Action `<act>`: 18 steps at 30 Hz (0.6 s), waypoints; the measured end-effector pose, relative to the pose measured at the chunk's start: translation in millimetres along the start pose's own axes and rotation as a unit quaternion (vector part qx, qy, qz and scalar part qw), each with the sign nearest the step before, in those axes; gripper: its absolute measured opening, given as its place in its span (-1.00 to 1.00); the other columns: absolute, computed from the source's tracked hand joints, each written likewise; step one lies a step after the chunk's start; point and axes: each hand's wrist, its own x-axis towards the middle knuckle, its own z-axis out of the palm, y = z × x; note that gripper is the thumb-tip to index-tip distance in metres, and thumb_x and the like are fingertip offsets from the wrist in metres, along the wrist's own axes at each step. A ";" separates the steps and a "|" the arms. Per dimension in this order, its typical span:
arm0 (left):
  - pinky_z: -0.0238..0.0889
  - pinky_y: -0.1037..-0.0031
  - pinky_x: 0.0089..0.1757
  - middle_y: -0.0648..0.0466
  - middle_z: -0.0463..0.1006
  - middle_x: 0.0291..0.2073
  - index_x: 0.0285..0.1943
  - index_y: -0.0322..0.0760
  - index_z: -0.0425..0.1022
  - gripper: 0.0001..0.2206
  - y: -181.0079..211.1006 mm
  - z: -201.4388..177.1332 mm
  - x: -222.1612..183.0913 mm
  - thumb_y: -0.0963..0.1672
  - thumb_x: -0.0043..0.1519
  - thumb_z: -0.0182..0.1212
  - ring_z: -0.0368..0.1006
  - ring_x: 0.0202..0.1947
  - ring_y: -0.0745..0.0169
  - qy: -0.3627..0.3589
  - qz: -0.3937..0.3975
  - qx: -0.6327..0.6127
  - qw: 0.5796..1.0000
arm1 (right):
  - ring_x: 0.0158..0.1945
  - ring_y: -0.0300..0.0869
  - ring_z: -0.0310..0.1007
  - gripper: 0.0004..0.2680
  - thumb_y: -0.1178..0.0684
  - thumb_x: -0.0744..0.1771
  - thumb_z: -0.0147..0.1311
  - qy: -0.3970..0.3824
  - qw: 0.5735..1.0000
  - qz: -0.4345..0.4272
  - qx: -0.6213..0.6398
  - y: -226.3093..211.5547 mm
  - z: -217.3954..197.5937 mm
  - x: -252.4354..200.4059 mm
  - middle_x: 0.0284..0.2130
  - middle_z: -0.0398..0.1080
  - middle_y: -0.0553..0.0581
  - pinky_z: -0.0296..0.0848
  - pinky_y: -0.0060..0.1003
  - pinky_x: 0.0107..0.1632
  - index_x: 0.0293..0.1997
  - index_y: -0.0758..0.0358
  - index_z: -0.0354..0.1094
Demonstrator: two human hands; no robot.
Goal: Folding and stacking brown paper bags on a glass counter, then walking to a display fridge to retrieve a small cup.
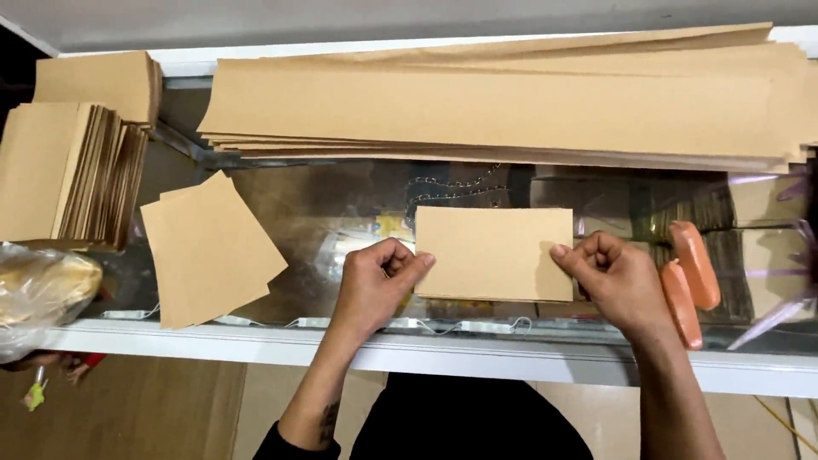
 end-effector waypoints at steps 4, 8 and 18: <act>0.17 0.49 -0.32 0.27 0.32 -0.59 -0.47 -0.15 0.44 -0.61 1.9 0.9 -1.6 -0.08 0.35 0.58 0.14 -0.48 0.44 0.001 0.014 0.019 1.000 | -0.55 -0.30 0.15 -0.69 -0.07 0.43 0.42 0.007 0.999 0.008 -0.036 -4.0 0.0 -2.0 -0.67 0.28 -0.02 0.27 -0.30 -0.38 -0.44 0.19 0.40; 0.19 0.47 -0.33 0.26 0.33 -0.59 -0.47 -0.16 0.43 -0.60 1.2 1.7 -1.8 -0.07 0.34 0.58 0.15 -0.48 0.42 0.004 0.020 0.041 0.999 | -0.52 -0.32 0.17 -0.68 -0.08 0.42 0.45 0.023 0.997 -0.008 -0.067 0.3 2.1 0.2 -0.64 0.31 -0.05 0.20 -0.32 -0.39 -0.45 0.18 0.39; 0.22 0.43 -0.35 0.24 0.37 -0.60 -0.43 -0.15 0.45 -0.63 -6.0 8.6 -0.5 -0.05 0.32 0.59 0.18 -0.51 0.38 0.024 0.068 0.115 0.991 | -0.44 -0.30 0.23 -0.69 -0.12 0.38 0.48 0.054 0.988 -0.006 -0.145 -7.0 5.8 -2.4 -0.58 0.37 -0.09 0.24 -0.28 -0.28 -0.46 0.15 0.45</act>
